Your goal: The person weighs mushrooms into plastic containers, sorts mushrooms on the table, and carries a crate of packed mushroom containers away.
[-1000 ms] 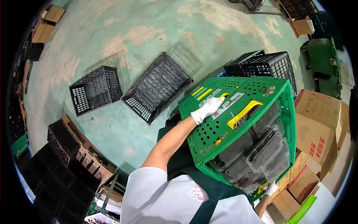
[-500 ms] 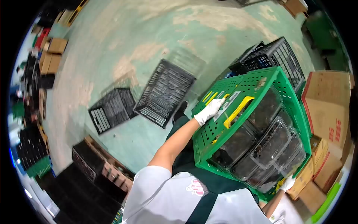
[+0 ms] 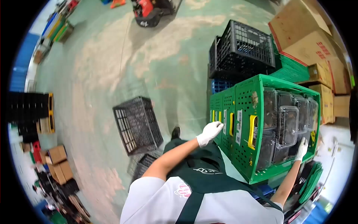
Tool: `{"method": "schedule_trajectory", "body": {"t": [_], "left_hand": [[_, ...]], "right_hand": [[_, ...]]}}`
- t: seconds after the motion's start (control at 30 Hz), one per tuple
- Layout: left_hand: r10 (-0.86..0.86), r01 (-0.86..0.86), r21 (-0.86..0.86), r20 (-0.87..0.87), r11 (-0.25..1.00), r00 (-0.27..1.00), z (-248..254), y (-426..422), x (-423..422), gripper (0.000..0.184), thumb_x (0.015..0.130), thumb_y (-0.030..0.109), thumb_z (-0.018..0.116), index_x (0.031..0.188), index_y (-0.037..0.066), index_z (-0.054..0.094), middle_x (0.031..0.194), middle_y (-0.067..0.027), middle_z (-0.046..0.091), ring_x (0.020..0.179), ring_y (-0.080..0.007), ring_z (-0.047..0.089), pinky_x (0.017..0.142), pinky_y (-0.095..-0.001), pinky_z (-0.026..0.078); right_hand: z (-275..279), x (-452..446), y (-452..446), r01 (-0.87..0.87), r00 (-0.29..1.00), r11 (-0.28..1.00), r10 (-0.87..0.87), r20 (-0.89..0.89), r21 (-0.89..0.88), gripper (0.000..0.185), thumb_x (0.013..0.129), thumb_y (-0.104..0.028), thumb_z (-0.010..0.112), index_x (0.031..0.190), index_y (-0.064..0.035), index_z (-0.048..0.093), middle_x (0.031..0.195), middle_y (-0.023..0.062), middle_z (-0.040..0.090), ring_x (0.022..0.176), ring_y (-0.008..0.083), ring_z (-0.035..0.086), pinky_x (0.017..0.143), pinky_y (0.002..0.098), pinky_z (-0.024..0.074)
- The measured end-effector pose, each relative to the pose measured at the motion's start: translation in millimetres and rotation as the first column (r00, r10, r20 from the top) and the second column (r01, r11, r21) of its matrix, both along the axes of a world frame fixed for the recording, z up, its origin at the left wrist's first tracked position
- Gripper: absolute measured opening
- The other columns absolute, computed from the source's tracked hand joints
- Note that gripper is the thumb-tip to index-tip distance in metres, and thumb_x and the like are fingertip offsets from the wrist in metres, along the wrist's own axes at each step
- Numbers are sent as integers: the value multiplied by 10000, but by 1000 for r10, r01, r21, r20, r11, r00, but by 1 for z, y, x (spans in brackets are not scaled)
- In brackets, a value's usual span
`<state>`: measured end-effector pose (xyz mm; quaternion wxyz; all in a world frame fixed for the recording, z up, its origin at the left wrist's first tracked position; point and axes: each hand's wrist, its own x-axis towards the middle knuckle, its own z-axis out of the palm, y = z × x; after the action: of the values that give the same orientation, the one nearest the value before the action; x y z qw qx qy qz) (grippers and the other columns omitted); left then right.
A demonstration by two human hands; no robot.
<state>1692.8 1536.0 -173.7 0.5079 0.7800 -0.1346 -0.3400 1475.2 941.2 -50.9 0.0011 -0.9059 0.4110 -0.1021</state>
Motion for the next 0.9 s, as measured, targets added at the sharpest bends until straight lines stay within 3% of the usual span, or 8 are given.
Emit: {"method": "schedule_trajectory", "body": {"t": [0.1,0.13,0.27,0.33,0.53,0.8,0.83,0.9], "left_hand": [[-25,21,-29,-176,999,984,8,8,17,430,901,404,491,1044,25,636,1001,-207,653,954,-375,613,829,-426,477],[-80,71,-70,-130,995,988,1,6,22,428,902,398,536,1050,9,631,841,-130,661,745,-230,632,697,-341,487],[-215,213,-45,-47,976,975,6,-18,50,395,897,364,486,1011,25,655,1007,-189,660,963,-374,610,841,-415,483],[-332,332,-25,-85,943,939,6,-29,72,455,907,397,525,1133,14,622,939,-153,681,876,-259,653,791,-345,495],[-545,556,85,-121,827,829,16,-51,122,451,903,333,524,1175,-20,599,1006,-169,677,877,-254,654,812,-327,498],[-721,734,131,-137,667,679,15,-81,164,337,906,294,579,1017,-14,661,792,-96,679,692,-183,635,671,-321,500],[-712,721,42,-130,691,690,9,-80,167,325,866,305,601,857,-12,672,702,-115,662,656,-263,644,623,-368,488],[-716,726,59,-133,685,686,9,-82,173,325,869,304,601,860,-14,670,681,-112,651,629,-254,634,607,-365,481]], "right_hand": [[18,23,57,179,982,976,-185,-42,-126,568,955,-453,428,1243,24,537,1240,248,529,1123,386,521,943,412,416],[17,22,56,159,987,981,-162,-17,-115,561,957,-442,427,1250,25,530,1235,240,533,1122,382,523,940,414,417],[19,37,56,253,957,960,-267,-112,-124,534,964,-419,411,1304,-15,493,1300,235,511,1166,373,514,964,393,421],[18,38,59,194,978,966,-204,-39,-171,503,959,-394,436,1281,-16,517,1244,212,555,1102,383,549,914,412,445],[26,50,61,258,960,955,-271,-69,-148,494,958,-391,448,1304,-42,502,1287,194,538,1159,357,523,961,399,421],[36,57,79,306,950,945,-311,-24,-112,495,949,-393,474,1305,-50,510,1322,191,514,1213,336,487,1010,384,385],[40,60,83,309,949,946,-313,-28,-99,490,947,-388,479,1296,-47,516,1316,191,519,1210,334,490,1007,384,387],[44,59,84,290,956,952,-293,-13,-100,471,940,-372,496,1278,-45,530,1291,188,540,1194,333,501,1003,382,391]]}}
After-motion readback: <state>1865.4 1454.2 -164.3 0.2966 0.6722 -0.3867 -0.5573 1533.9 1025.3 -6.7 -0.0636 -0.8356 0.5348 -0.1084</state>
